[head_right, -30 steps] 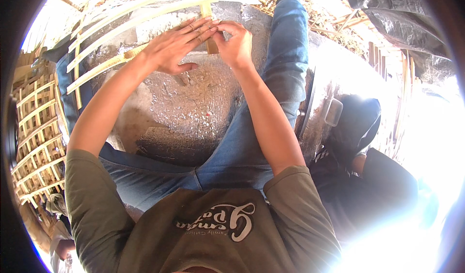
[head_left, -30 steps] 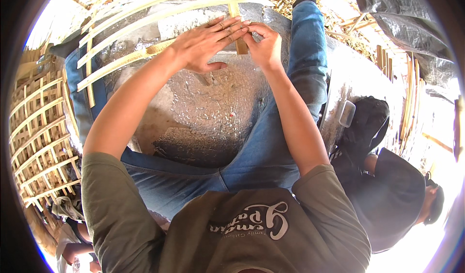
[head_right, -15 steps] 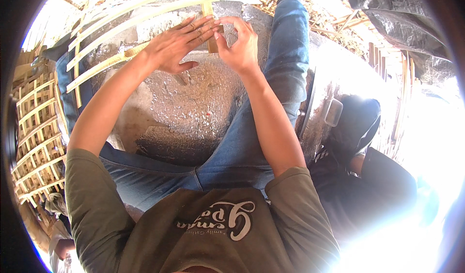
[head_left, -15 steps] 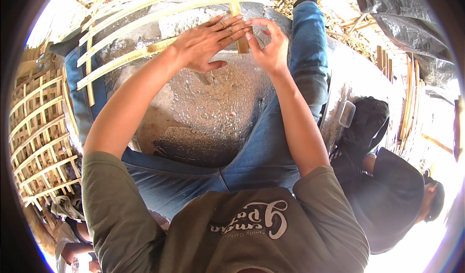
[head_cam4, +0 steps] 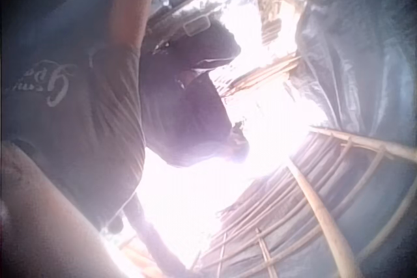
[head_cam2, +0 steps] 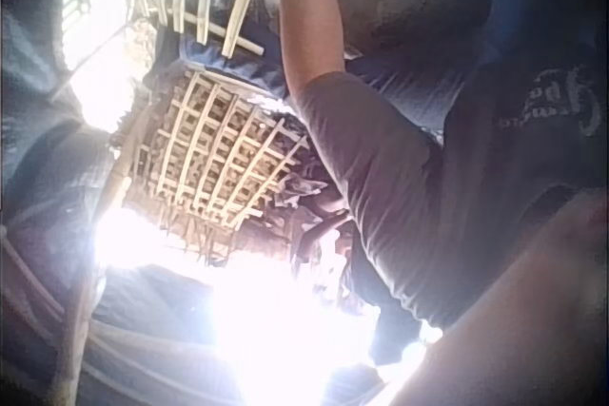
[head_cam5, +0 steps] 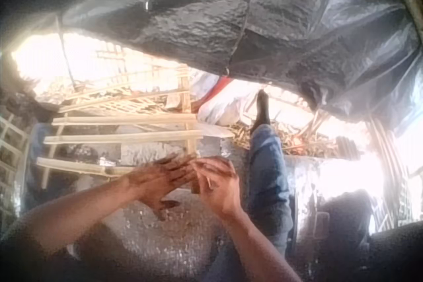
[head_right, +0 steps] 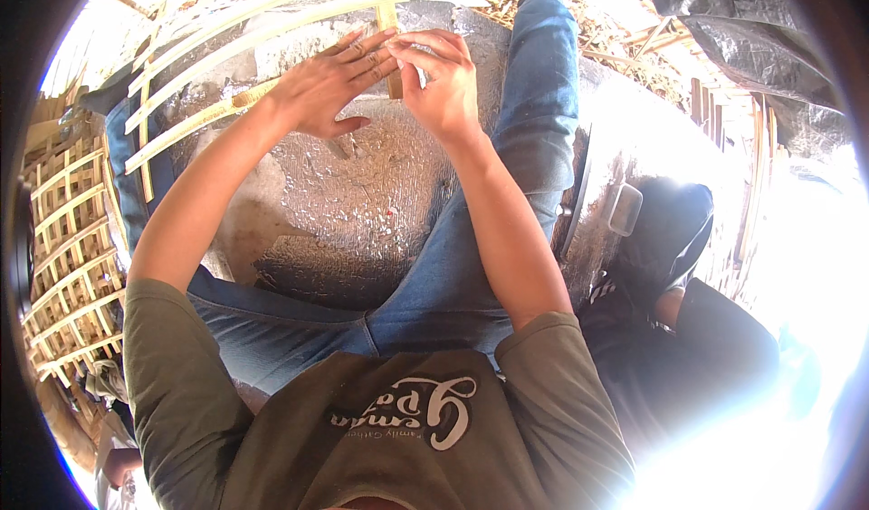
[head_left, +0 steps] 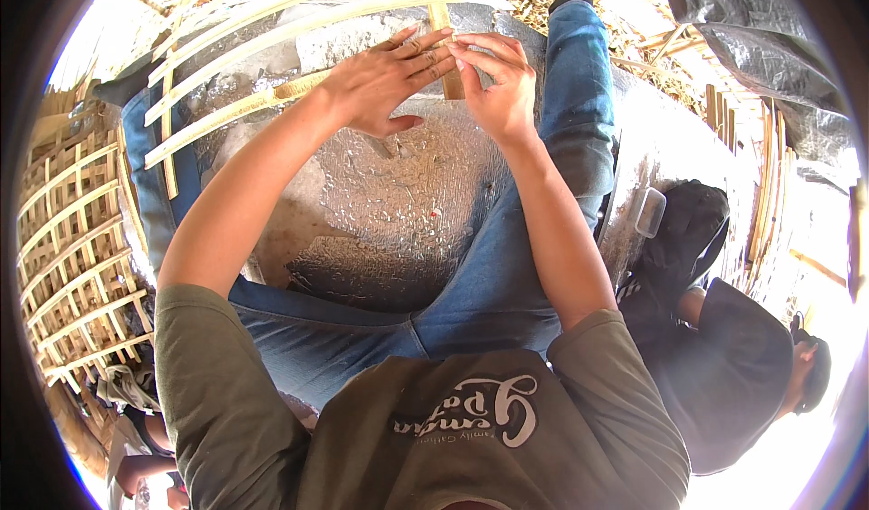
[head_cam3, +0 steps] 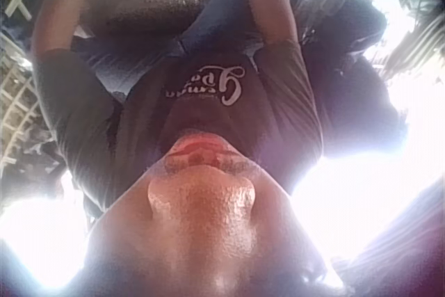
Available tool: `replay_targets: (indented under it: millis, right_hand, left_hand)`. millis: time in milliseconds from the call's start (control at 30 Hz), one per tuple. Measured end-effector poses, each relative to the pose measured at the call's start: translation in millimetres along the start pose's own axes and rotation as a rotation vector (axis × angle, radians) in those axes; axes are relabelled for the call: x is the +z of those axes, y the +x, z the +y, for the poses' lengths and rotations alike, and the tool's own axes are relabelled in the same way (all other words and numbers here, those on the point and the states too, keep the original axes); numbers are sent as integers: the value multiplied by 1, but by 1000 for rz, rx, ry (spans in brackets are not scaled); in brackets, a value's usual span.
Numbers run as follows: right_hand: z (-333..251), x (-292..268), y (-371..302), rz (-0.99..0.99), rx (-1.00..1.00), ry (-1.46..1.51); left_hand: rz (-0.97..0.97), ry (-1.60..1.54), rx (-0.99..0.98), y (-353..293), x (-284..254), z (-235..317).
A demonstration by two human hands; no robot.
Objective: The person sits on the ground and assembles a wooden frame by aligning thin wooden slats and securing them with nails. They use a hammer to drive nails into the joints, repeatedly adjusting the slats to ensure proper alignment.
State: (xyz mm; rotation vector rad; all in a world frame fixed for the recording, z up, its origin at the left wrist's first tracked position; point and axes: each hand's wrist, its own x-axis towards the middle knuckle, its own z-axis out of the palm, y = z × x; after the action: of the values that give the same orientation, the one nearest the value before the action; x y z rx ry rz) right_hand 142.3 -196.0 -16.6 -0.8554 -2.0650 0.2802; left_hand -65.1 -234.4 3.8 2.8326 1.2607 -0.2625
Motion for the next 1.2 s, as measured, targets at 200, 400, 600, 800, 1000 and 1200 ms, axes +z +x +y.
replay_targets:
  millis: [200, 400, 600, 800, 1000, 1200]
  right_hand:
    - [-2, 1, 1, 3, -3, 19]
    - [-3, 0, 0, -9, 20, 17]
    - [-4, 0, 0, -33, 33, 24]
    - [-6, -1, 0, -34, 36, 44]
    - [-5, -3, -1, -44, 33, 42]
    - [-6, -3, 0, -53, 38, 29]
  left_hand:
    - [136, -62, 11, -1, 15, -3]
    - [129, -48, 9, -1, 13, -2]
    - [151, -32, 3, 0, 14, -1]
    - [152, -32, 5, -1, 14, -1]
    - [175, -69, 40, -2, 13, -3]
    - [58, 28, 2, 0, 4, 0]
